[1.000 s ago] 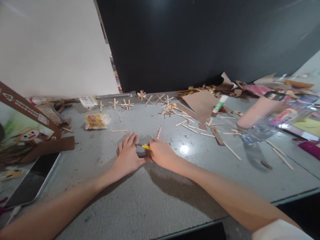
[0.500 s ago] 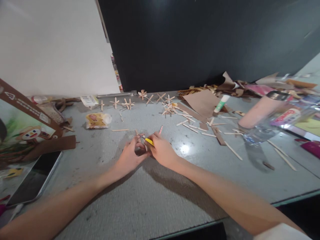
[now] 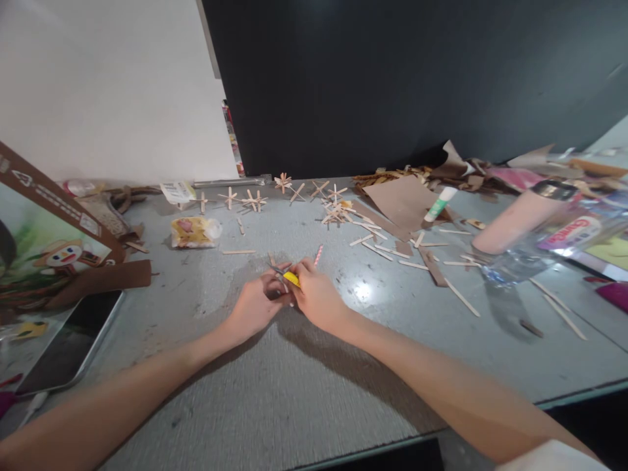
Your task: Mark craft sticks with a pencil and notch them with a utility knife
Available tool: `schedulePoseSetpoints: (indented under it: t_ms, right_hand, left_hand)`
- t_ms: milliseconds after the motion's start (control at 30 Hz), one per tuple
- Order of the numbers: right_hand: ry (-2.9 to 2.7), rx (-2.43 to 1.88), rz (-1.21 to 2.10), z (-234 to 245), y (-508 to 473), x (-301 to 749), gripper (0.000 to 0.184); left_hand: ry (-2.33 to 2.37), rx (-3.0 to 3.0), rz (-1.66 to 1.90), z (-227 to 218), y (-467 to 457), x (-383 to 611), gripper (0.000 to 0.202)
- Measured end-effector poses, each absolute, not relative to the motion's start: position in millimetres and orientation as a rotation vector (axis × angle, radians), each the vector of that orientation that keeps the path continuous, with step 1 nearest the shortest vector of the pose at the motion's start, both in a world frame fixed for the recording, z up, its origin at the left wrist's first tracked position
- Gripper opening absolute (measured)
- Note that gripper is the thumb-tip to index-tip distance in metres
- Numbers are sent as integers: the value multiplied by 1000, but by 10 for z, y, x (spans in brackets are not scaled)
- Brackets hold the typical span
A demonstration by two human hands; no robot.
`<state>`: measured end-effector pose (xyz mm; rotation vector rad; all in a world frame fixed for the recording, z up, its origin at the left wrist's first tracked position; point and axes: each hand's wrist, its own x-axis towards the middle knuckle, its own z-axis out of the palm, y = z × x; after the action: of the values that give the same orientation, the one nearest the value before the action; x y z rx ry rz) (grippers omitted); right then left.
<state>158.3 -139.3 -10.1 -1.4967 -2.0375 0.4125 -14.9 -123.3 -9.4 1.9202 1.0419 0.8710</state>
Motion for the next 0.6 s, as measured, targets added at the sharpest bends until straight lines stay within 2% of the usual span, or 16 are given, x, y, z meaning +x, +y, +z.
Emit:
schedulePoseSetpoints:
  t_ms: [67,233,367,600]
  right_hand:
    - [-2060,-1494,412,-90,-1413,1570,15]
    - [-2109,-1413,415,-71,-1492,1531,15]
    - [-1901,-1340,401,-54,-1457,1593,16]
    - [-1744,-1256,502,14,-1459,1692,29]
  left_hand:
    - [1027,1920,913,-115,-1216,-160,20]
    - [1076,1756,951,-139,-1177,-200,64]
    - [1017,1833,993,-97,-1234,-203,60]
    - [1102,1909,1100,-57,-1277,-219,77]
